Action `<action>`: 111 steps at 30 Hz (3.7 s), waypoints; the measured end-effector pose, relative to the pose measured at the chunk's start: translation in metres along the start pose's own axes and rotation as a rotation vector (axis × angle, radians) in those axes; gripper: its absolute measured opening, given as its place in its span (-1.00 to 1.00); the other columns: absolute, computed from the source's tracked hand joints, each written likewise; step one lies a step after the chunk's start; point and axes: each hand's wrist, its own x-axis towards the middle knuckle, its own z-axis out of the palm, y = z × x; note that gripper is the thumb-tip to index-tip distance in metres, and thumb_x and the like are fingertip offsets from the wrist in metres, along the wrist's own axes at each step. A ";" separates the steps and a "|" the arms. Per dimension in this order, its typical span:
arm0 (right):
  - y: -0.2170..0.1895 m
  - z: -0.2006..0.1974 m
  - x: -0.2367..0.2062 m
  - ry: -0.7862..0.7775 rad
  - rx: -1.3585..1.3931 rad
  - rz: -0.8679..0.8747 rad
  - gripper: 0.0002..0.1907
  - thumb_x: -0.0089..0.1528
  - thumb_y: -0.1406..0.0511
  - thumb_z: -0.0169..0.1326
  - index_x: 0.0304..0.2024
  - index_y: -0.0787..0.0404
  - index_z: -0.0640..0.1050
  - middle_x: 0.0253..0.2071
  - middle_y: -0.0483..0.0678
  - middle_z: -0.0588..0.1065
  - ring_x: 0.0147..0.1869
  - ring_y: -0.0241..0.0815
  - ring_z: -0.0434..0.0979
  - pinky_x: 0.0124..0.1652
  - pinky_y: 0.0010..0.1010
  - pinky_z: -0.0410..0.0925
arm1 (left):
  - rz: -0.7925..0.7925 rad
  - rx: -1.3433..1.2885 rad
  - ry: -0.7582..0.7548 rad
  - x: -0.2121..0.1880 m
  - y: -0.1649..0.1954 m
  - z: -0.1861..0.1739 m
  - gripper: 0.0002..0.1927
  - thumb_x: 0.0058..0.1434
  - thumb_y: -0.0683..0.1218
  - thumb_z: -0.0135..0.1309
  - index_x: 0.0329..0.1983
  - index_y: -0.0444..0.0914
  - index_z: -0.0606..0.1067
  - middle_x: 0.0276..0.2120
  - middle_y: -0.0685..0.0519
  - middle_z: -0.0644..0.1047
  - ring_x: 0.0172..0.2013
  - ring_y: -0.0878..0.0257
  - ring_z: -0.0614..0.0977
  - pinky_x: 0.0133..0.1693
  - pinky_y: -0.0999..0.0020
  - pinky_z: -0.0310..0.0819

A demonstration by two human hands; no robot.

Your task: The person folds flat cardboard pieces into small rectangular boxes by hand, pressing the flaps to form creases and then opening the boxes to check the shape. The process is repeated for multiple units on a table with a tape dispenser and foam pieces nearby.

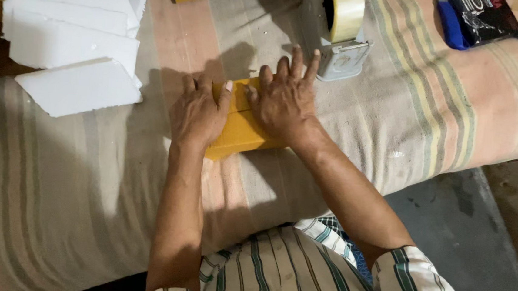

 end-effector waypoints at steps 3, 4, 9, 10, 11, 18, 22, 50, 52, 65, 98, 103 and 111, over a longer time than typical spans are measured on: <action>-0.025 0.006 0.003 -0.048 0.147 -0.013 -0.26 0.34 -0.07 -0.31 0.28 0.40 0.32 0.29 0.49 0.23 0.49 0.47 -0.04 0.31 0.36 -0.34 | 0.005 0.010 0.033 0.003 -0.004 0.007 -0.43 0.50 0.21 -0.30 0.20 -0.34 0.39 0.19 -0.39 0.35 0.01 -0.29 0.57 0.06 -0.16 0.43; -0.033 0.010 0.001 -0.079 0.113 -0.029 -0.27 0.37 -0.04 -0.34 0.34 0.39 0.29 0.33 0.47 0.22 0.51 0.46 -0.03 0.35 0.33 -0.31 | 0.012 0.000 0.056 0.003 -0.006 0.009 -0.44 0.48 0.20 -0.30 0.20 -0.33 0.40 0.19 -0.36 0.36 0.01 -0.29 0.56 0.04 -0.17 0.42; -0.026 0.022 -0.005 -0.130 0.151 -0.088 -0.27 0.38 -0.04 -0.42 0.48 0.23 0.13 0.43 0.37 0.15 0.56 0.37 -0.06 0.44 0.21 -0.26 | 0.121 -0.007 0.215 0.000 -0.010 0.017 -0.48 0.47 0.14 -0.27 0.12 -0.38 0.43 0.19 -0.39 0.37 -0.02 -0.31 0.55 -0.07 -0.17 0.44; -0.018 0.024 -0.009 -0.146 0.138 -0.052 -0.29 0.38 -0.04 -0.42 0.47 0.20 0.10 0.45 0.36 0.13 0.55 0.35 -0.09 0.41 0.22 -0.24 | 0.084 -0.009 0.182 -0.002 -0.010 0.017 -0.48 0.47 0.15 -0.27 0.11 -0.36 0.43 0.14 -0.36 0.40 -0.03 -0.29 0.56 -0.04 -0.16 0.45; -0.010 0.024 -0.010 -0.158 0.123 -0.019 -0.31 0.38 -0.04 -0.42 0.46 0.16 0.06 0.47 0.34 0.11 0.54 0.33 -0.11 0.39 0.24 -0.22 | 0.045 -0.013 0.155 -0.003 -0.009 0.016 -0.49 0.46 0.15 -0.27 0.10 -0.35 0.44 0.10 -0.33 0.42 -0.03 -0.27 0.57 -0.01 -0.16 0.45; 0.014 0.034 -0.033 0.022 0.375 0.263 -0.25 0.43 0.12 -0.11 0.51 0.38 0.00 0.44 0.55 0.13 0.09 0.32 0.57 -0.02 -0.06 0.50 | 0.045 0.166 0.203 -0.027 0.009 0.008 -0.54 0.46 0.13 -0.23 0.05 -0.33 0.46 0.04 -0.28 0.46 0.16 -0.20 0.45 0.20 -0.24 0.22; 0.020 0.041 -0.035 0.078 0.371 0.370 -0.15 0.28 0.23 -0.01 0.46 0.56 -0.01 -0.05 0.38 0.52 -0.25 0.23 0.65 -0.32 -0.09 0.49 | 0.340 0.162 0.331 -0.029 0.046 0.031 -0.57 0.45 0.14 -0.21 0.07 -0.27 0.45 0.06 -0.27 0.47 0.15 -0.25 0.37 0.23 -0.40 -0.13; -0.027 0.032 0.017 0.225 0.078 -0.068 -0.63 0.34 0.15 -0.19 -0.25 0.19 0.58 -0.24 0.16 0.60 -0.15 0.16 0.65 -0.05 0.03 0.40 | 0.047 0.052 0.184 0.015 0.005 0.020 -0.47 0.49 0.15 -0.30 -0.13 -0.27 0.60 -0.08 -0.20 0.61 -0.05 -0.18 0.60 0.01 -0.08 0.45; -0.039 0.029 0.025 0.096 0.240 -0.125 -0.56 0.41 0.10 -0.20 -0.30 0.15 0.62 -0.35 0.13 0.62 -0.26 0.12 0.64 -0.15 -0.07 0.42 | 0.010 0.006 0.164 0.017 -0.004 0.020 -0.46 0.51 0.15 -0.30 -0.16 -0.27 0.61 -0.08 -0.20 0.61 -0.04 -0.16 0.60 0.02 -0.05 0.45; -0.018 0.022 0.014 0.326 -0.050 -0.167 -0.60 0.27 0.05 -0.02 -0.55 0.11 0.58 -0.59 0.03 0.55 -0.51 -0.04 0.57 -0.37 -0.13 0.39 | 0.073 -0.022 0.225 0.009 -0.008 0.019 -0.52 0.47 0.10 -0.23 -0.27 -0.26 0.62 -0.22 -0.23 0.62 -0.18 -0.21 0.63 -0.09 -0.09 0.47; -0.017 -0.035 -0.051 -0.200 0.071 -0.108 0.43 -0.27 -0.29 0.40 0.47 0.16 0.12 0.50 0.24 0.02 0.57 0.21 -0.08 0.22 0.23 0.14 | 0.362 0.156 0.184 -0.068 0.012 -0.004 -0.35 0.35 0.25 -0.13 0.43 -0.11 0.30 0.43 -0.07 0.25 0.38 -0.15 0.22 0.19 -0.17 0.18; 0.014 -0.011 -0.059 -0.083 0.207 -0.201 0.38 -0.25 -0.03 0.51 0.46 0.32 0.13 0.52 0.29 0.03 0.60 0.25 -0.05 0.24 0.07 0.29 | 0.503 0.034 0.233 -0.096 -0.013 -0.003 -0.05 0.12 0.32 0.22 0.46 -0.26 0.26 0.46 -0.11 0.20 0.45 -0.11 0.13 0.38 0.01 0.10; 0.010 -0.001 -0.074 0.054 0.233 -0.121 0.48 -0.40 -0.02 0.60 0.45 0.20 0.14 0.44 0.40 0.00 0.50 0.45 0.02 0.24 -0.06 0.31 | 0.545 -0.728 0.547 -0.109 -0.038 0.044 -0.08 -0.03 -0.16 0.54 0.38 -0.29 0.34 0.45 -0.25 0.25 0.47 0.00 0.29 0.45 0.11 0.29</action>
